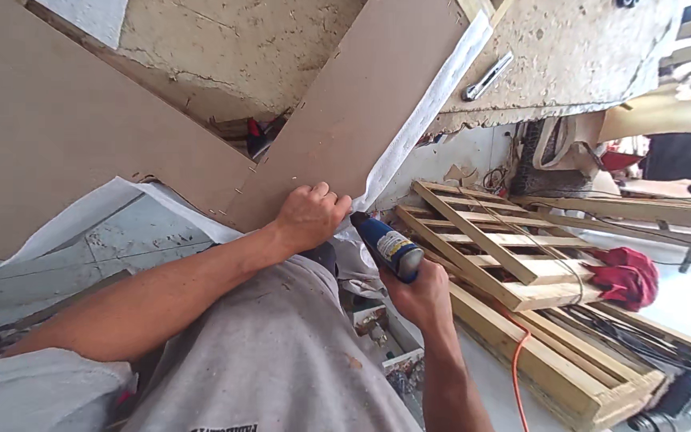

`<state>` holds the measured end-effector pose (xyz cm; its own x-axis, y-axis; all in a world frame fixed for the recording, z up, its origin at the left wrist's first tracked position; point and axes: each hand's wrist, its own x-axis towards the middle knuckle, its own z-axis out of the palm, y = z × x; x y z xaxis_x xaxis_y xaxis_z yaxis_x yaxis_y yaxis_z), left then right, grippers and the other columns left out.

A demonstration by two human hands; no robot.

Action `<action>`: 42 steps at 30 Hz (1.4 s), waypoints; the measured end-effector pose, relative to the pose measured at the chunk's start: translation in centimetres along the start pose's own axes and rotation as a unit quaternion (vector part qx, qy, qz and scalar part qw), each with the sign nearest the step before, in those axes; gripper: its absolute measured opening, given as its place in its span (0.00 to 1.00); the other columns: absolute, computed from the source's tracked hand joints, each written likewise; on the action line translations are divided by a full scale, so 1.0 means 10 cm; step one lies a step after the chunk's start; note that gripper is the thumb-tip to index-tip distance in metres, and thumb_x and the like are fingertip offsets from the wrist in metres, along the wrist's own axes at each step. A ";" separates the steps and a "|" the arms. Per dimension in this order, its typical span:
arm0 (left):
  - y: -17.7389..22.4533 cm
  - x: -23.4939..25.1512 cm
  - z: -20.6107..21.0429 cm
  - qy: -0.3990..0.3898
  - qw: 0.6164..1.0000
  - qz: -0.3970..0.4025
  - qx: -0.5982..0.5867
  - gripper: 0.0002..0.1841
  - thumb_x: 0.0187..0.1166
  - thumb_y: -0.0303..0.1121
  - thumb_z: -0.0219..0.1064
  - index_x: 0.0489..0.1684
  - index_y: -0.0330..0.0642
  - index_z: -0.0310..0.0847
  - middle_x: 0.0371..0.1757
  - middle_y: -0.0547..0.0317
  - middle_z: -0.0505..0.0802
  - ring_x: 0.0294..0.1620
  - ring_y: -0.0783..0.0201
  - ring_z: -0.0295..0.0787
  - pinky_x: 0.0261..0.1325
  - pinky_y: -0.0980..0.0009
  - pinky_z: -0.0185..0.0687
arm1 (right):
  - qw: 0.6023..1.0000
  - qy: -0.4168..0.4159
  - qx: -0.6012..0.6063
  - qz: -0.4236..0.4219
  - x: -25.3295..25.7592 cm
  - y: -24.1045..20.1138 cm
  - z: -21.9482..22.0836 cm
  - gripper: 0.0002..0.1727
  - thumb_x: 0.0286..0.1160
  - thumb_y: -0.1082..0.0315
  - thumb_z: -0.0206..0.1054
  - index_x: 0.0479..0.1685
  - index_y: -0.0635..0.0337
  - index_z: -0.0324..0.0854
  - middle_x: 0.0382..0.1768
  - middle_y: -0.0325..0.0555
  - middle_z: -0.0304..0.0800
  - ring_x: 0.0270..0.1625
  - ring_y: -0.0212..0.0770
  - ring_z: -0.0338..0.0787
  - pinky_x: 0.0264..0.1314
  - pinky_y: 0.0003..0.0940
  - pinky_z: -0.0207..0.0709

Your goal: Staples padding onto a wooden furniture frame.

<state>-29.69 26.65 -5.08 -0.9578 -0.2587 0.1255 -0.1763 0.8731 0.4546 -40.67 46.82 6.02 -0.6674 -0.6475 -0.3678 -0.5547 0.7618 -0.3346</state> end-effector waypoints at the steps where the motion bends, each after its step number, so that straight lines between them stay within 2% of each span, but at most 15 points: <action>1: -0.01 0.01 -0.01 -0.010 1.000 0.009 -0.002 0.20 0.91 0.40 0.53 0.29 0.38 0.81 0.19 0.50 0.82 0.27 0.46 0.86 0.24 0.58 0.73 | 1.000 0.000 0.002 0.003 -0.04 -0.04 0.03 0.12 0.55 0.50 0.72 0.30 0.46 0.88 0.20 0.31 0.87 0.26 0.32 0.88 0.27 0.43 0.77; 4: -0.06 0.04 -0.03 -0.025 0.999 0.038 -0.012 0.19 0.91 0.39 0.53 0.31 0.38 0.81 0.20 0.50 0.83 0.28 0.47 0.86 0.23 0.58 0.73 | 1.000 0.000 0.017 0.024 -0.18 -0.15 0.15 0.12 0.57 0.50 0.72 0.32 0.47 0.89 0.20 0.31 0.87 0.26 0.32 0.88 0.27 0.43 0.78; 6: -0.10 0.08 -0.04 -0.027 0.998 0.053 -0.017 0.18 0.90 0.39 0.54 0.31 0.39 0.82 0.21 0.50 0.83 0.29 0.46 0.87 0.23 0.58 0.73 | 0.999 0.010 0.020 0.037 -0.26 -0.22 0.21 0.11 0.56 0.50 0.72 0.29 0.46 0.88 0.19 0.31 0.86 0.25 0.32 0.88 0.26 0.43 0.77; 14: -0.26 0.28 -0.13 -0.046 0.992 0.113 -0.043 0.19 0.89 0.43 0.56 0.32 0.40 0.83 0.24 0.50 0.85 0.33 0.45 0.87 0.27 0.54 0.76 | 0.994 0.029 0.067 0.081 -0.58 -0.62 0.55 0.11 0.57 0.51 0.72 0.29 0.47 0.87 0.20 0.32 0.87 0.27 0.34 0.89 0.28 0.46 0.78; 16: -0.29 0.37 -0.26 -0.098 0.988 0.082 -0.084 0.19 0.89 0.45 0.58 0.35 0.40 0.85 0.26 0.47 0.88 0.34 0.42 0.90 0.31 0.47 0.80 | 0.987 0.066 0.103 0.109 -0.71 -0.62 0.62 0.13 0.58 0.52 0.73 0.34 0.49 0.89 0.23 0.32 0.89 0.29 0.32 0.90 0.32 0.45 0.82; 18: -0.31 0.46 -0.57 -0.197 0.973 0.001 -0.121 0.22 0.92 0.49 0.52 0.45 0.39 0.83 0.33 0.43 0.90 0.42 0.39 0.91 0.42 0.38 0.82 | 0.970 0.108 0.177 0.130 -0.87 -0.59 0.65 0.13 0.63 0.54 0.74 0.39 0.51 0.88 0.27 0.30 0.91 0.30 0.28 0.91 0.33 0.38 0.87; 19: -0.31 0.42 -0.75 -0.218 0.970 -0.026 -0.108 0.25 0.93 0.52 0.48 0.47 0.40 0.82 0.34 0.43 0.89 0.44 0.39 0.91 0.44 0.38 0.82 | 0.957 0.125 0.224 0.134 -0.94 -0.56 0.65 0.13 0.64 0.56 0.75 0.40 0.54 0.88 0.27 0.32 0.92 0.29 0.29 0.91 0.33 0.35 0.89; 21: -0.24 0.10 -1.02 -0.209 0.977 -0.035 -0.038 0.32 0.91 0.59 0.42 0.42 0.38 0.84 0.32 0.43 0.89 0.43 0.39 0.90 0.47 0.39 0.80 | 0.938 0.138 0.292 0.125 -1.06 -0.50 0.64 0.13 0.65 0.57 0.73 0.41 0.56 0.87 0.28 0.34 0.93 0.28 0.31 0.93 0.32 0.34 0.90; 23: -0.15 -0.33 -1.04 -0.183 0.983 -0.029 0.014 0.38 0.88 0.64 0.43 0.39 0.35 0.85 0.35 0.39 0.91 0.46 0.37 0.90 0.55 0.38 0.78 | 0.934 0.133 0.313 0.111 -1.11 -0.42 0.64 0.13 0.66 0.56 0.72 0.41 0.56 0.86 0.27 0.33 0.93 0.28 0.31 0.93 0.32 0.34 0.90; 24: -0.14 -0.52 -0.95 -0.163 0.986 -0.021 0.030 0.37 0.88 0.63 0.46 0.39 0.33 0.86 0.36 0.38 0.91 0.46 0.36 0.90 0.56 0.38 0.78 | 0.933 0.130 0.319 0.104 -1.09 -0.39 0.66 0.13 0.67 0.56 0.72 0.40 0.56 0.87 0.26 0.33 0.93 0.28 0.31 0.93 0.31 0.34 0.90; 27: -0.20 -0.83 -0.57 -0.063 0.995 0.052 0.060 0.29 0.91 0.51 0.50 0.34 0.33 0.83 0.32 0.40 0.90 0.39 0.39 0.91 0.46 0.44 0.81 | 0.932 0.112 0.333 0.093 -1.01 -0.36 0.71 0.12 0.68 0.55 0.70 0.38 0.55 0.86 0.24 0.32 0.91 0.24 0.30 0.91 0.27 0.33 0.89; 29: -0.28 -0.83 -0.45 -0.014 0.993 0.104 0.056 0.22 0.93 0.42 0.52 0.32 0.35 0.82 0.27 0.44 0.88 0.33 0.44 0.88 0.35 0.52 0.78 | 0.933 0.091 0.338 0.088 -0.95 -0.37 0.72 0.12 0.69 0.55 0.70 0.38 0.53 0.86 0.23 0.32 0.90 0.23 0.30 0.90 0.26 0.33 0.88; 32: -0.37 -0.74 -0.46 -0.019 0.991 0.126 0.025 0.20 0.92 0.39 0.54 0.32 0.37 0.83 0.24 0.48 0.87 0.27 0.47 0.86 0.25 0.56 0.75 | 0.950 0.065 0.295 0.085 -0.95 -0.43 0.73 0.14 0.69 0.49 0.69 0.38 0.49 0.87 0.23 0.28 0.90 0.24 0.28 0.90 0.26 0.34 0.87; 37: -0.56 -0.56 -0.52 -0.067 0.987 0.143 -0.017 0.19 0.90 0.41 0.56 0.31 0.38 0.83 0.23 0.49 0.86 0.26 0.46 0.88 0.22 0.54 0.77 | 0.966 0.052 0.233 0.100 -1.02 -0.68 0.77 0.16 0.68 0.45 0.68 0.38 0.47 0.87 0.23 0.27 0.88 0.25 0.26 0.89 0.27 0.36 0.85; 42: -0.76 -0.41 -0.45 -0.064 0.974 0.208 -0.061 0.20 0.89 0.43 0.57 0.29 0.39 0.82 0.21 0.52 0.84 0.29 0.47 0.85 0.25 0.56 0.74 | 0.968 0.056 0.210 0.125 -0.98 -0.92 0.84 0.15 0.68 0.47 0.68 0.38 0.48 0.87 0.23 0.28 0.89 0.26 0.27 0.89 0.28 0.37 0.85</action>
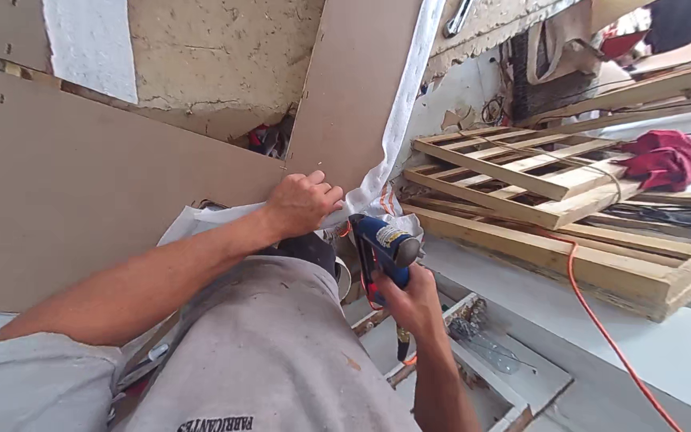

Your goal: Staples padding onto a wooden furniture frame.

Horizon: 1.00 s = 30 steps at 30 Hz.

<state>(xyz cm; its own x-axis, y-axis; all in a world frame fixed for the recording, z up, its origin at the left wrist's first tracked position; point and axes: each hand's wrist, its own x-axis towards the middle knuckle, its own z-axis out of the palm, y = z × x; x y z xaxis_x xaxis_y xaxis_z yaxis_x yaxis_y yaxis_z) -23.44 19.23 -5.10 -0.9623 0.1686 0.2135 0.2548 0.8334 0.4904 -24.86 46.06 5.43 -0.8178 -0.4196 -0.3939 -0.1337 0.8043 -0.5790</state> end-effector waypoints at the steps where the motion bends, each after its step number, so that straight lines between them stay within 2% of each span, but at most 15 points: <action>1: -0.04 0.01 0.00 -0.005 1.000 0.010 -0.002 0.20 0.89 0.43 0.56 0.30 0.40 0.83 0.21 0.53 0.84 0.30 0.48 0.85 0.27 0.56 0.73 | 1.000 0.002 -0.005 0.008 0.01 -0.03 0.03 0.15 0.68 0.47 0.68 0.37 0.48 0.87 0.23 0.28 0.89 0.26 0.28 0.89 0.29 0.37 0.85; 5: -0.12 0.08 -0.01 -0.028 0.998 0.048 -0.011 0.17 0.88 0.42 0.57 0.32 0.41 0.84 0.23 0.53 0.86 0.33 0.49 0.86 0.32 0.57 0.73 | 0.999 0.013 -0.019 0.033 0.02 -0.11 0.11 0.15 0.68 0.47 0.68 0.35 0.48 0.87 0.23 0.29 0.88 0.24 0.28 0.89 0.28 0.37 0.85; 12: -0.19 0.16 -0.06 -0.063 0.993 0.092 -0.025 0.16 0.88 0.41 0.58 0.34 0.40 0.84 0.23 0.54 0.84 0.33 0.49 0.85 0.31 0.57 0.71 | 0.998 0.012 0.002 0.054 -0.11 -0.30 0.32 0.15 0.69 0.48 0.66 0.35 0.49 0.87 0.22 0.30 0.89 0.25 0.29 0.89 0.28 0.38 0.86; 16: -0.27 0.25 -0.10 -0.094 0.985 0.136 -0.044 0.18 0.90 0.39 0.54 0.33 0.37 0.81 0.23 0.49 0.85 0.35 0.44 0.87 0.32 0.53 0.75 | 0.998 0.022 -0.002 0.066 -0.17 -0.49 0.54 0.14 0.69 0.49 0.66 0.35 0.48 0.87 0.21 0.29 0.88 0.24 0.30 0.89 0.27 0.39 0.86; 23: -0.38 0.38 -0.11 -0.108 0.971 0.206 -0.063 0.19 0.91 0.39 0.53 0.33 0.36 0.81 0.24 0.48 0.85 0.35 0.42 0.88 0.30 0.52 0.75 | 0.996 0.043 0.032 0.077 -0.28 -0.79 0.90 0.12 0.69 0.51 0.66 0.34 0.49 0.86 0.21 0.30 0.88 0.22 0.29 0.88 0.26 0.37 0.85; 25: -0.40 0.43 -0.21 -0.140 0.973 0.162 -0.082 0.17 0.90 0.40 0.56 0.41 0.35 0.84 0.31 0.43 0.89 0.43 0.38 0.90 0.37 0.45 0.81 | 0.993 0.070 0.051 0.078 -0.36 -0.82 0.96 0.12 0.69 0.52 0.67 0.33 0.50 0.86 0.20 0.30 0.88 0.22 0.30 0.89 0.26 0.37 0.85; 28: -0.39 0.40 -0.63 -0.169 0.982 -0.014 -0.084 0.19 0.91 0.44 0.56 0.55 0.36 0.82 0.49 0.37 0.90 0.56 0.35 0.89 0.51 0.37 0.84 | 0.980 0.143 0.127 0.056 -0.55 -0.80 0.96 0.12 0.72 0.58 0.67 0.36 0.58 0.86 0.21 0.35 0.90 0.22 0.32 0.90 0.26 0.35 0.88; 30: -0.34 0.16 -0.95 -0.187 0.978 -0.089 -0.029 0.25 0.92 0.51 0.51 0.56 0.35 0.82 0.51 0.37 0.90 0.57 0.33 0.88 0.48 0.36 0.82 | 0.966 0.171 0.190 0.041 -0.66 -0.75 0.92 0.10 0.73 0.63 0.66 0.38 0.61 0.85 0.20 0.37 0.90 0.21 0.34 0.90 0.25 0.34 0.89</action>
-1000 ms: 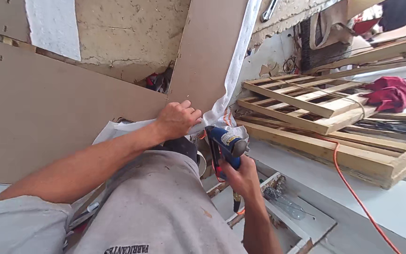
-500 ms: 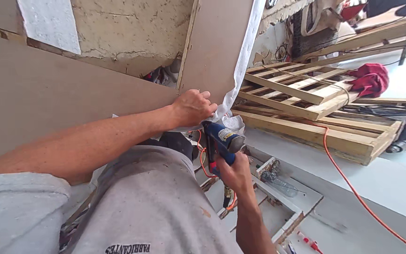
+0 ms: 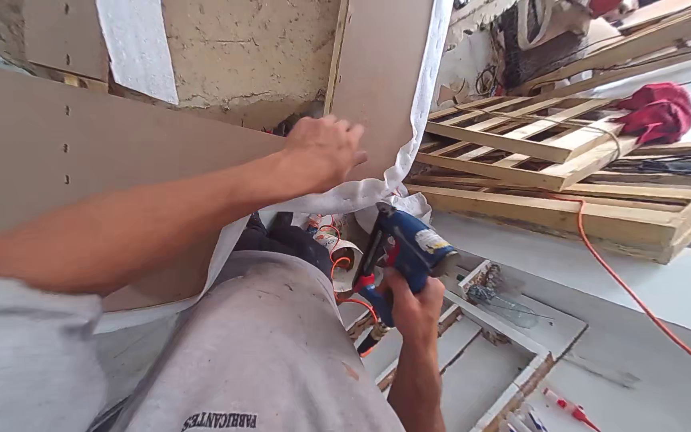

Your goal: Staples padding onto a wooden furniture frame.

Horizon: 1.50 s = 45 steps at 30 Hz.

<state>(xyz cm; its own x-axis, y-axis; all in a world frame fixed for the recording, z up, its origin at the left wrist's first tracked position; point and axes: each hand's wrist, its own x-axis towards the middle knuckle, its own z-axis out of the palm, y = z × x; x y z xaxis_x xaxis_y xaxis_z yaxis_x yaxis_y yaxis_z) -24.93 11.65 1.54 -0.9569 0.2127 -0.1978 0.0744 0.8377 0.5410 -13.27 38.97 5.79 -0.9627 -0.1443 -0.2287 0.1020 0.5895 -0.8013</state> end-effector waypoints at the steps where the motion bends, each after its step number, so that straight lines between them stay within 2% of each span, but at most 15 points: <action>1: 0.00 -0.20 -0.03 -0.014 0.999 -0.026 0.028 0.28 0.92 0.54 0.48 0.54 0.35 0.82 0.48 0.36 0.90 0.54 0.32 0.89 0.45 0.35 0.81 | 1.000 0.005 0.019 0.002 -0.03 0.03 -0.04 0.09 0.73 0.64 0.66 0.38 0.62 0.84 0.20 0.37 0.89 0.21 0.34 0.90 0.25 0.34 0.89; 3: 0.01 -0.52 0.05 -0.059 0.994 -0.065 0.072 0.32 0.90 0.59 0.48 0.49 0.36 0.84 0.40 0.39 0.91 0.47 0.35 0.91 0.41 0.38 0.81 | 0.999 0.002 0.037 0.012 -0.01 0.10 -0.06 0.09 0.72 0.65 0.66 0.39 0.62 0.85 0.20 0.37 0.90 0.20 0.35 0.90 0.24 0.34 0.89; 5: -0.01 -0.70 0.23 -0.072 0.992 -0.057 0.082 0.28 0.89 0.58 0.53 0.44 0.40 0.85 0.31 0.47 0.90 0.38 0.42 0.91 0.36 0.43 0.82 | 0.999 -0.021 0.041 0.026 0.05 0.18 -0.02 0.10 0.72 0.63 0.67 0.40 0.62 0.85 0.20 0.37 0.90 0.20 0.36 0.90 0.24 0.35 0.89; 9: -0.24 -0.70 0.48 0.056 0.990 0.111 0.067 0.17 0.89 0.44 0.59 0.32 0.42 0.83 0.20 0.55 0.84 0.22 0.51 0.86 0.22 0.53 0.76 | 0.998 -0.056 0.011 0.027 0.08 0.22 0.12 0.12 0.70 0.57 0.70 0.39 0.57 0.86 0.23 0.35 0.91 0.22 0.34 0.91 0.26 0.36 0.89; 13: -0.37 -0.50 0.35 0.058 0.975 0.202 0.072 0.18 0.89 0.43 0.58 0.30 0.42 0.82 0.19 0.54 0.83 0.20 0.51 0.86 0.22 0.53 0.75 | 0.998 -0.053 -0.010 0.019 -0.05 0.06 0.23 0.11 0.69 0.56 0.71 0.36 0.53 0.86 0.20 0.31 0.89 0.20 0.30 0.89 0.23 0.32 0.87; 19: -0.57 -0.27 0.28 0.005 0.966 0.256 0.045 0.19 0.90 0.44 0.56 0.32 0.39 0.82 0.20 0.51 0.85 0.24 0.46 0.88 0.26 0.48 0.77 | 0.998 -0.032 -0.028 0.055 -0.18 -0.14 0.41 0.12 0.70 0.55 0.69 0.37 0.54 0.86 0.20 0.34 0.89 0.21 0.34 0.90 0.25 0.36 0.88; 25: -0.70 -0.14 0.34 0.036 0.936 0.346 0.046 0.19 0.91 0.40 0.54 0.29 0.39 0.80 0.17 0.51 0.82 0.20 0.48 0.86 0.23 0.51 0.74 | 0.996 -0.020 -0.036 0.079 -0.09 -0.25 0.59 0.12 0.72 0.56 0.68 0.39 0.55 0.86 0.21 0.35 0.90 0.21 0.35 0.90 0.25 0.37 0.89; 28: -0.72 -0.08 0.34 0.020 0.932 0.359 0.042 0.19 0.90 0.41 0.55 0.31 0.38 0.82 0.20 0.49 0.84 0.26 0.45 0.88 0.28 0.48 0.77 | 0.994 -0.022 -0.051 0.092 -0.03 -0.29 0.65 0.12 0.72 0.55 0.67 0.38 0.55 0.86 0.21 0.35 0.89 0.21 0.35 0.90 0.25 0.37 0.89; 31: -0.76 -0.01 0.34 0.034 0.930 0.363 0.040 0.18 0.89 0.44 0.56 0.39 0.39 0.85 0.31 0.48 0.89 0.41 0.43 0.89 0.43 0.47 0.77 | 0.992 -0.033 -0.045 0.117 0.00 -0.36 0.71 0.12 0.73 0.57 0.65 0.36 0.56 0.86 0.19 0.36 0.88 0.19 0.36 0.89 0.24 0.37 0.88; 35: -0.78 0.09 0.34 0.058 0.921 0.383 0.050 0.16 0.87 0.44 0.60 0.44 0.39 0.84 0.43 0.47 0.90 0.52 0.44 0.86 0.51 0.49 0.74 | 0.992 -0.038 -0.027 0.120 -0.04 -0.49 0.85 0.11 0.73 0.59 0.65 0.36 0.57 0.85 0.18 0.37 0.88 0.19 0.37 0.89 0.22 0.37 0.88; 45: -0.83 0.19 0.30 0.042 0.908 0.415 0.033 0.18 0.86 0.46 0.62 0.42 0.38 0.85 0.44 0.46 0.90 0.55 0.43 0.86 0.53 0.47 0.76 | 0.993 -0.050 -0.044 0.095 -0.06 -0.73 1.38 0.12 0.72 0.57 0.66 0.37 0.56 0.86 0.19 0.35 0.88 0.20 0.35 0.89 0.24 0.39 0.88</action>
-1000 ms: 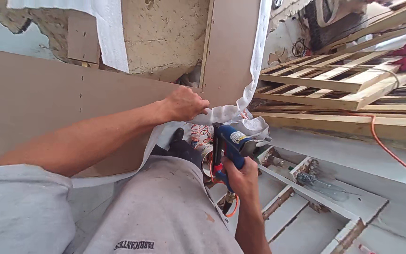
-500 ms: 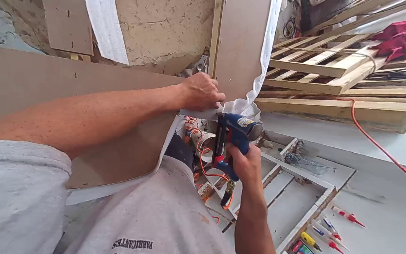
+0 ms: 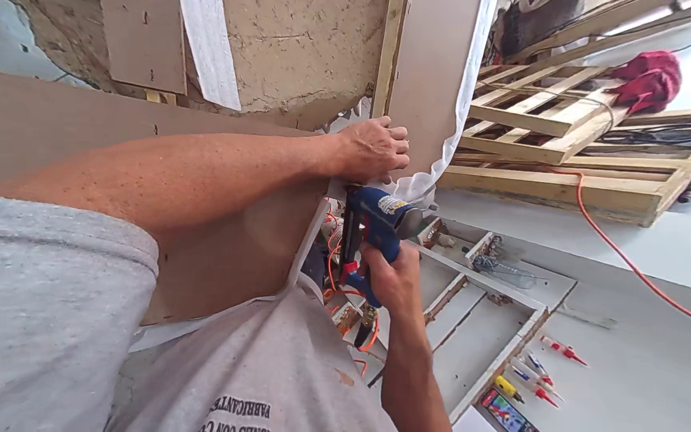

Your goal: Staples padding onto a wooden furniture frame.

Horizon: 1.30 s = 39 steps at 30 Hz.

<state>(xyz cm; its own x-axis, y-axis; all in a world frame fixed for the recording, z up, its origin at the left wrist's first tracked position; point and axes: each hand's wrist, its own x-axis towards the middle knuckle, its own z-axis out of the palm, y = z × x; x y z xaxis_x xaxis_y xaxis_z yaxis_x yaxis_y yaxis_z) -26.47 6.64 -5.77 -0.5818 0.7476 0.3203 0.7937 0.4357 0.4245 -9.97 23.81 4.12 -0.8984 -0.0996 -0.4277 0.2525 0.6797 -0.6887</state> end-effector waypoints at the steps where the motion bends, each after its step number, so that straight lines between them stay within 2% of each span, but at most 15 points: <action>1: -0.02 0.00 0.00 -0.002 1.000 0.004 -0.003 0.18 0.86 0.46 0.63 0.43 0.38 0.85 0.44 0.45 0.90 0.56 0.42 0.86 0.53 0.47 0.76 | 1.000 0.001 -0.006 -0.003 0.00 -0.02 0.03 0.12 0.72 0.56 0.66 0.37 0.55 0.86 0.20 0.35 0.88 0.20 0.35 0.89 0.24 0.39 0.88; 6: -0.05 0.02 0.00 -0.005 1.000 0.024 -0.018 0.16 0.85 0.44 0.64 0.43 0.37 0.86 0.44 0.45 0.90 0.57 0.41 0.86 0.55 0.46 0.76 | 0.999 -0.002 -0.029 -0.016 0.01 -0.12 0.16 0.12 0.73 0.56 0.65 0.36 0.55 0.85 0.20 0.34 0.88 0.21 0.34 0.89 0.24 0.38 0.88; 8: -0.09 0.02 0.01 0.024 0.999 0.041 -0.010 0.12 0.86 0.37 0.62 0.42 0.36 0.86 0.44 0.44 0.90 0.56 0.41 0.87 0.55 0.45 0.78 | 0.999 -0.002 -0.043 -0.020 0.01 -0.12 0.17 0.11 0.72 0.56 0.65 0.35 0.54 0.85 0.20 0.33 0.88 0.21 0.33 0.89 0.25 0.38 0.86; 10: -0.11 -0.01 -0.09 0.086 0.996 0.030 0.019 0.08 0.82 0.27 0.62 0.47 0.34 0.86 0.49 0.40 0.91 0.59 0.39 0.87 0.57 0.45 0.79 | 0.998 0.017 -0.037 -0.037 -0.06 -0.09 0.10 0.12 0.72 0.57 0.66 0.36 0.56 0.86 0.21 0.34 0.89 0.22 0.33 0.90 0.26 0.38 0.88; 11: -0.06 -0.06 -0.20 0.113 0.993 -0.010 0.032 0.09 0.82 0.22 0.60 0.50 0.34 0.85 0.52 0.39 0.91 0.61 0.39 0.86 0.59 0.46 0.79 | 0.998 0.032 -0.019 -0.056 -0.13 -0.06 0.04 0.12 0.73 0.59 0.66 0.37 0.58 0.85 0.22 0.35 0.90 0.22 0.34 0.90 0.26 0.37 0.89; 13: 0.15 -0.24 -0.51 0.148 0.976 -0.154 0.042 0.11 0.82 0.22 0.58 0.54 0.34 0.84 0.55 0.40 0.92 0.63 0.40 0.87 0.63 0.47 0.81 | 0.992 0.057 0.037 -0.107 -0.23 0.04 -0.11 0.10 0.75 0.64 0.66 0.40 0.64 0.84 0.22 0.38 0.90 0.22 0.35 0.91 0.27 0.37 0.90; 14: 0.34 -0.37 -0.64 0.147 0.960 -0.236 0.039 0.11 0.85 0.26 0.57 0.54 0.35 0.84 0.51 0.42 0.93 0.59 0.41 0.89 0.60 0.48 0.82 | 0.989 0.063 0.060 -0.120 -0.29 0.11 -0.20 0.10 0.76 0.66 0.65 0.42 0.65 0.83 0.23 0.38 0.91 0.23 0.36 0.91 0.28 0.36 0.91; 16: 0.84 -0.66 -0.76 0.084 0.919 -0.385 0.019 0.17 0.91 0.39 0.52 0.47 0.34 0.83 0.37 0.41 0.91 0.46 0.38 0.91 0.48 0.44 0.83 | 0.986 0.066 0.094 -0.119 -0.37 0.27 -0.35 0.09 0.75 0.67 0.66 0.44 0.65 0.82 0.23 0.39 0.91 0.23 0.37 0.92 0.29 0.36 0.91; 18: 1.36 -0.91 -0.64 0.015 0.871 -0.491 -0.016 0.26 0.91 0.51 0.50 0.42 0.35 0.82 0.27 0.41 0.88 0.35 0.37 0.91 0.37 0.42 0.81 | 0.986 0.059 0.111 -0.108 -0.36 0.43 -0.44 0.08 0.73 0.68 0.67 0.42 0.64 0.83 0.23 0.38 0.90 0.23 0.36 0.91 0.29 0.35 0.90; 20: 1.72 -1.02 -0.40 -0.026 0.831 -0.554 -0.036 0.29 0.89 0.56 0.51 0.44 0.34 0.83 0.28 0.40 0.89 0.36 0.36 0.92 0.37 0.40 0.82 | 0.989 0.039 0.109 -0.092 -0.29 0.56 -0.44 0.08 0.71 0.67 0.67 0.41 0.63 0.83 0.22 0.38 0.90 0.23 0.35 0.90 0.28 0.33 0.89; 21: 1.82 -1.03 -0.27 -0.032 0.821 -0.569 -0.025 0.28 0.90 0.54 0.51 0.46 0.33 0.83 0.30 0.39 0.90 0.37 0.36 0.92 0.37 0.41 0.82 | 0.991 0.026 0.101 -0.086 -0.26 0.60 -0.43 0.08 0.71 0.67 0.68 0.40 0.62 0.83 0.22 0.38 0.90 0.23 0.34 0.90 0.28 0.33 0.89; 24: 1.93 -0.99 -0.03 0.007 0.805 -0.592 0.040 0.20 0.92 0.42 0.52 0.44 0.32 0.82 0.27 0.40 0.90 0.34 0.37 0.93 0.34 0.46 0.83 | 0.993 -0.029 0.067 -0.095 -0.12 0.66 -0.44 0.10 0.69 0.64 0.70 0.42 0.61 0.86 0.27 0.38 0.92 0.27 0.34 0.92 0.33 0.34 0.90; 26: 1.93 -1.01 0.00 0.045 0.793 -0.604 0.061 0.18 0.91 0.39 0.53 0.40 0.33 0.82 0.23 0.42 0.88 0.30 0.39 0.91 0.31 0.47 0.82 | 0.990 -0.064 0.036 -0.120 -0.02 0.67 -0.47 0.11 0.68 0.60 0.72 0.41 0.59 0.86 0.27 0.36 0.92 0.28 0.33 0.92 0.33 0.35 0.90; 31: 1.88 -1.13 0.07 0.114 0.779 -0.610 0.086 0.19 0.91 0.42 0.54 0.34 0.38 0.82 0.19 0.47 0.85 0.25 0.42 0.89 0.25 0.50 0.79 | 0.969 -0.100 -0.097 -0.204 0.23 0.51 -0.50 0.14 0.67 0.50 0.72 0.40 0.50 0.89 0.27 0.30 0.91 0.29 0.27 0.90 0.32 0.37 0.87; 39: 1.79 -1.33 0.28 0.205 0.801 -0.541 0.153 0.18 0.91 0.40 0.55 0.32 0.37 0.81 0.20 0.48 0.85 0.27 0.45 0.88 0.27 0.54 0.78 | 0.925 -0.150 -0.246 -0.248 0.46 0.07 -0.46 0.15 0.67 0.45 0.71 0.35 0.46 0.89 0.24 0.28 0.88 0.29 0.28 0.88 0.32 0.40 0.81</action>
<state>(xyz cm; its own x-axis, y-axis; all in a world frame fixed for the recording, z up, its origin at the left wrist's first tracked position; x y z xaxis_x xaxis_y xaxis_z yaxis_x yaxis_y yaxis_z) -4.00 5.94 -4.80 -0.9186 -0.3505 0.1827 -0.2449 0.8674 0.4332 -15.59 27.14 4.36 -0.7015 -0.6341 -0.3251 -0.4235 0.7379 -0.5254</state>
